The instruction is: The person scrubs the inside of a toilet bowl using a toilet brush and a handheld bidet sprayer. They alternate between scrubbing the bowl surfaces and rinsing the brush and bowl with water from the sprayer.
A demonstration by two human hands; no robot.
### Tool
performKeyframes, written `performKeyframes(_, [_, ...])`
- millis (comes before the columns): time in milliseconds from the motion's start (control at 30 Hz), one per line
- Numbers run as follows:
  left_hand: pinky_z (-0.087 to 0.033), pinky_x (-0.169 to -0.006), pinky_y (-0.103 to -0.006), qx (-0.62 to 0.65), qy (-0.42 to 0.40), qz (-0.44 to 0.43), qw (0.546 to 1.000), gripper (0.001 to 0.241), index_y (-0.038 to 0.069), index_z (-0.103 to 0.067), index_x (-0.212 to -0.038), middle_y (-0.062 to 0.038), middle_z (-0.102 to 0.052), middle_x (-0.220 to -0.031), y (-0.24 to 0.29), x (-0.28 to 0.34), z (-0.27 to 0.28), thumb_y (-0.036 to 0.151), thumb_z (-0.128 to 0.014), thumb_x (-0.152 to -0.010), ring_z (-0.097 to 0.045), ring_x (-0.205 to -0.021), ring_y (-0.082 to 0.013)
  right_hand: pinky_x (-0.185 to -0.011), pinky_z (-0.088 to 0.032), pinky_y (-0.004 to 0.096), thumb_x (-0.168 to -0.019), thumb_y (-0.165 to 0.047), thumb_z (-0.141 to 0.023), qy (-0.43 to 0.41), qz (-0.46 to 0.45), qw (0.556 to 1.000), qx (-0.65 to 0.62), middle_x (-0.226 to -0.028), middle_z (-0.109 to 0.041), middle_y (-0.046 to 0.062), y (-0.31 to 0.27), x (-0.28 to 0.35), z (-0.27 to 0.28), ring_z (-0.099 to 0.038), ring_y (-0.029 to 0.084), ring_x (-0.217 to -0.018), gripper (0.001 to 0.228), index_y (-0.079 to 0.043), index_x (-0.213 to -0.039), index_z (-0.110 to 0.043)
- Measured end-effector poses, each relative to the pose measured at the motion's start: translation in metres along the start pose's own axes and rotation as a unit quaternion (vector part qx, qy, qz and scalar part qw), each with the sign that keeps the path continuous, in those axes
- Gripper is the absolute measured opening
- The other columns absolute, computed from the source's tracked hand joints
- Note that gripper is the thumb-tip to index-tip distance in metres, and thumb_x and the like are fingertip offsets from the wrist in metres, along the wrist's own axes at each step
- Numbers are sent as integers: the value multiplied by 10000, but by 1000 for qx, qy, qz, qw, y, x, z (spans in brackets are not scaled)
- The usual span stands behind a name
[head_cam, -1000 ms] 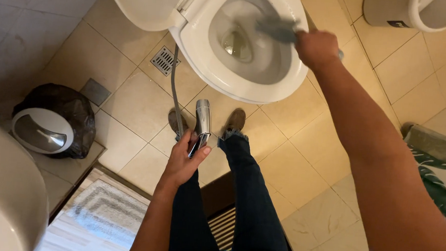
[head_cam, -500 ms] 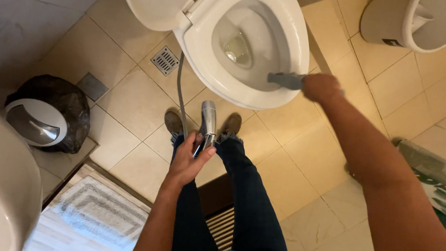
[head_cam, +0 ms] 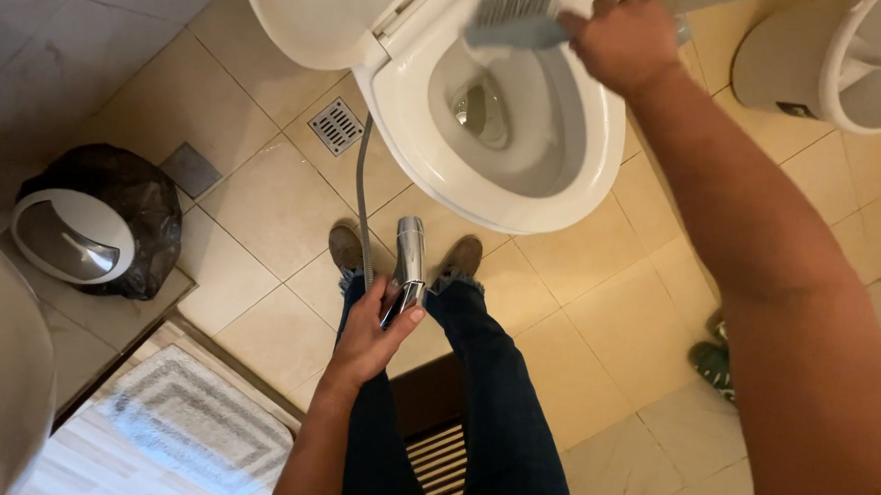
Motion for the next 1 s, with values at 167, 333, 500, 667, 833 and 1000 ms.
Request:
performKeyframes(167, [-467, -884, -299, 16, 8, -5, 1000, 349, 136, -610, -1089, 0, -696, -1002, -1, -2, -5, 372, -719, -856, -629, -973, -133, -637, -546, 381, -995, -203, -546, -256, -47, 965, -35, -928, -765, 44, -15, 45, -71, -764, 257, -795, 226, -203, -1140, -719])
performKeyframes(333, [-508, -736, -377, 10, 14, -46, 999, 486, 66, -585, -1062, -171, -604, -835, -1, -11, -9, 452, -790, -847, -633, -825, -257, -687, -532, 489, -992, -183, -474, -311, -108, 936, -121, -902, -799, 109, -56, 76, -139, -784, 333, -856, 360, -152, -940, -829])
performKeyframes(500, [-503, -722, -344, 51, 10, -74, 996, 391, 89, -591, -1012, -112, -616, -802, -5, -17, -16, 391, -795, -869, -605, -807, -185, -660, -515, 438, -986, -143, -523, -34, -49, 997, -54, -893, -737, 102, -54, -4, -18, -762, 315, -791, 324, -136, -1208, -758])
performKeyframes(667, [-513, -736, -339, 90, 24, -77, 993, 394, 71, -592, -992, -127, -634, -816, 4, -4, -8, 374, -809, -862, -613, -820, -190, -707, -504, 471, -993, -181, -510, -248, -110, 958, -96, -958, -785, 95, -52, 52, -132, -767, 318, -900, 310, -134, -1106, -795])
performKeyframes(833, [-514, -740, -369, 82, 27, -86, 993, 421, 67, -582, -998, -143, -622, -823, 0, -5, -3, 408, -792, -870, -620, -827, -218, -795, -552, 578, -961, -188, -521, -391, -174, 870, -244, -1101, -791, 209, -47, 132, -60, -755, 411, -1037, 358, -40, -1146, -789])
performKeyframes(1000, [-538, -767, -334, 84, 33, -89, 992, 407, 78, -589, -1009, -128, -627, -844, 14, -2, 8, 371, -823, -852, -664, -853, -202, -588, -557, 450, -1035, -258, -586, -65, -459, 688, -558, -713, -671, 186, -11, 165, -67, -696, 301, -611, 467, -150, -1489, -603])
Point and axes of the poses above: each hand's wrist, its own x-axis away from the middle knuckle, its own z-axis out of the back of the hand, y = z × x, the point moved 9 cm from there along -x, towards the middle knuckle
